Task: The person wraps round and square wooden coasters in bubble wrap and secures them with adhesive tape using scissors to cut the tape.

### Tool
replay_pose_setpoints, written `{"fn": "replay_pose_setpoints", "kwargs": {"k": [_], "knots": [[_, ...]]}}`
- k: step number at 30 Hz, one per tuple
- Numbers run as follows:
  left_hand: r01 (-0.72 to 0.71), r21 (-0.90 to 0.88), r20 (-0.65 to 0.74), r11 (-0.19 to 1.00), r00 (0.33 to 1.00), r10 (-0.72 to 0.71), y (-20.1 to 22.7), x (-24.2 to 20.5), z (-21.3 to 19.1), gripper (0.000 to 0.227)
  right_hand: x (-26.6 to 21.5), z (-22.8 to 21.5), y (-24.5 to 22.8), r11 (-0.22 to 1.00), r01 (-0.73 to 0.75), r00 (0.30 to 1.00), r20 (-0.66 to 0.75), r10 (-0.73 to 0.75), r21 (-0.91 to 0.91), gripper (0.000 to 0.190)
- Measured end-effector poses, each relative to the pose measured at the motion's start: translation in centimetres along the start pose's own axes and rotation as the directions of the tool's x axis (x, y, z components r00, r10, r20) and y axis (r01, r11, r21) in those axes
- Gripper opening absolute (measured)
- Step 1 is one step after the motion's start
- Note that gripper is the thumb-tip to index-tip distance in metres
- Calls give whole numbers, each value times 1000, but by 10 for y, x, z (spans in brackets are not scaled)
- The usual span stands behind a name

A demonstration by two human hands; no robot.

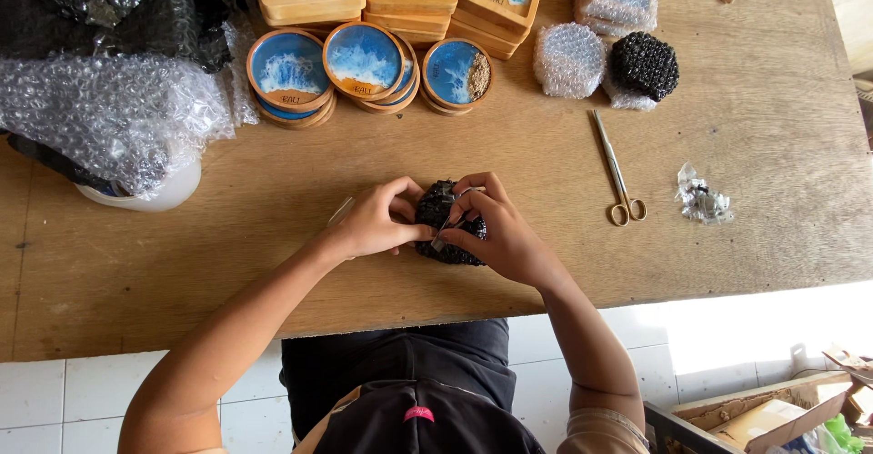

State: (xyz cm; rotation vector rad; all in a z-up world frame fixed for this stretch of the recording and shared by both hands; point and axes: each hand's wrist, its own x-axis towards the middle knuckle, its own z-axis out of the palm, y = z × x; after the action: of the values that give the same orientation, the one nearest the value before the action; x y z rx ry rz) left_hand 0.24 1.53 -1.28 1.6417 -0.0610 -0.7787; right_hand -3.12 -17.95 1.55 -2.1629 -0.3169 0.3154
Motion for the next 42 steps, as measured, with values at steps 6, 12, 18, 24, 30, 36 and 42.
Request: {"fn": "replay_pose_setpoints", "kwargs": {"k": [6, 12, 18, 24, 30, 36, 42], "knots": [[21, -1, -12, 1000, 1000, -21, 4, -2, 0, 45, 1, 7, 7, 999, -5, 1000, -26, 4, -47, 29], [36, -33, 31, 999, 999, -35, 19, -13, -2, 59, -1, 8, 1, 996, -12, 999, -33, 10, -86, 28], [-7, -13, 27, 1000, 1000, 8, -2, -2, 0, 65, -1, 9, 5, 995, 52, 998, -37, -56, -87, 22], [-2, 0, 8, 1000, 1000, 2, -15, 7, 1, 64, -3, 17, -4, 981, 119, 970, -191, -147, -152, 9], [-6, -17, -12, 1000, 1000, 6, -21, 10, 4, 62, -1, 27, -2, 966, 127, 930, -312, -195, -225, 11], [-13, 16, -25, 1000, 1000, 13, -17, 7, 2, 61, 2, 28, 8, 976, 150, 887, -416, -203, -156, 29], [-7, -13, -12, 1000, 1000, 7, -19, 8, 5, 64, 11, 19, 25, 987, 158, 900, -412, -141, 6, 25]]}}
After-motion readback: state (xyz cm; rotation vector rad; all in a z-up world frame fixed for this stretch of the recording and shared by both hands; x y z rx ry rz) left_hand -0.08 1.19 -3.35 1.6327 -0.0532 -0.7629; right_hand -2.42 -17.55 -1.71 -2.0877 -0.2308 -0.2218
